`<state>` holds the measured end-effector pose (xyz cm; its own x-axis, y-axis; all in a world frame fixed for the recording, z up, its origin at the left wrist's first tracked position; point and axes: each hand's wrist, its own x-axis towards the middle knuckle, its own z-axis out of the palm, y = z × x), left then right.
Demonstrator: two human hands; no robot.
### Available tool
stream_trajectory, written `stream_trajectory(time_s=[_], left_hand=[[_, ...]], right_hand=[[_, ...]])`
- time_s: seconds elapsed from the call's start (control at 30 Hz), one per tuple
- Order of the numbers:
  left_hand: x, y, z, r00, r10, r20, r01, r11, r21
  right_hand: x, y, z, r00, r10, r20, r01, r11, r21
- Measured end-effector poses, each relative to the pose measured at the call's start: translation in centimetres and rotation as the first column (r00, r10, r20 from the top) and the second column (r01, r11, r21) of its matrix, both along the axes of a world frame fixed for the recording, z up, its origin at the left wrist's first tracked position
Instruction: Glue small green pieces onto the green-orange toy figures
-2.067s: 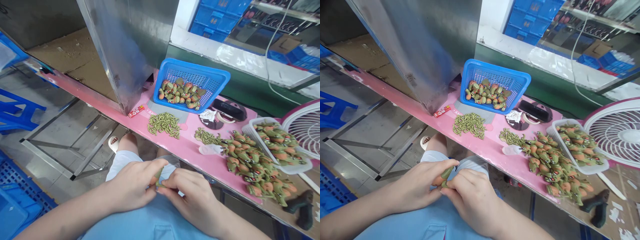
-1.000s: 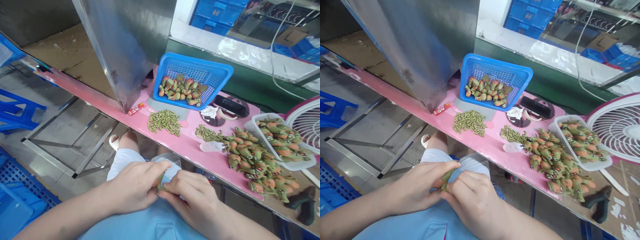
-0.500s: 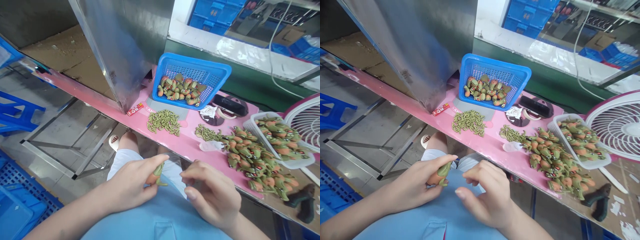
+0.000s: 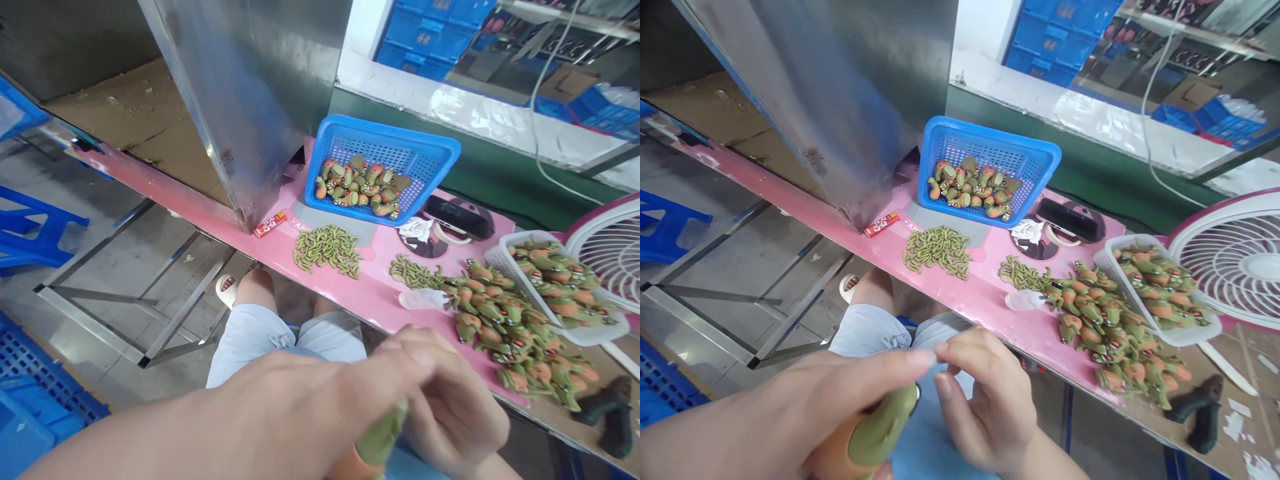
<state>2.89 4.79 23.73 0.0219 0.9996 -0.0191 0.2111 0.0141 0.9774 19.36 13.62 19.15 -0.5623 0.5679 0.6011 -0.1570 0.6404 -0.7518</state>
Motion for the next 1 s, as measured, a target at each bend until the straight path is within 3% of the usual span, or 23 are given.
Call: stream_trajectory(time_s=[0.1, 0.23, 0.33, 0.43, 0.47, 0.53, 0.77, 0.9, 1.0], left_hand=[[-0.3, 0.2, 0.2, 0.978, -0.186, -0.091, 0.19, 0.981, 0.034], [-0.5, 0.6, -0.3, 0.983, -0.17, -0.068, 0.168, 0.985, -0.038], [-0.4, 1.0, -1.3, 0.954, -0.15, 0.261, 0.202, 0.962, -0.183], [-0.3, 1.6, -3.0, 0.739, -0.129, 0.661, 0.351, 0.912, -0.214], [-0.3, 1.7, -3.6, 0.678, -0.113, 0.726, 0.364, 0.91, -0.199], [-0.3, 1.9, -4.6, 0.632, -0.072, 0.772, 0.338, 0.922, -0.19], [-0.1, 1.2, -5.1, 0.774, -0.034, 0.632, 0.196, 0.962, -0.188], [0.0, 1.1, -5.2, 0.821, -0.025, 0.57, 0.089, 0.993, -0.084], [-0.1, 1.1, -5.5, 0.836, -0.022, 0.549, 0.075, 0.994, -0.075]], right_hand=[[-0.4, 0.1, 0.3, 0.999, 0.045, 0.006, -0.045, 0.997, 0.067], [-0.7, 0.3, 0.8, 0.99, 0.113, 0.085, -0.125, 0.982, 0.143], [-0.8, 0.5, 0.8, 0.981, 0.123, 0.152, -0.149, 0.974, 0.171], [-0.9, 0.6, 0.3, 0.977, 0.1, 0.186, -0.124, 0.984, 0.124], [-0.9, 0.6, 0.0, 0.979, 0.093, 0.183, -0.112, 0.989, 0.093], [-1.0, 0.6, -0.4, 0.983, 0.091, 0.161, -0.097, 0.995, 0.034], [-1.2, 0.5, -1.1, 0.993, 0.015, 0.118, -0.011, 0.999, -0.036], [-1.1, 0.6, -1.2, 0.994, -0.012, 0.111, 0.016, 0.999, -0.037], [-0.9, 0.5, -1.2, 0.995, -0.013, 0.1, 0.015, 1.0, -0.022]])
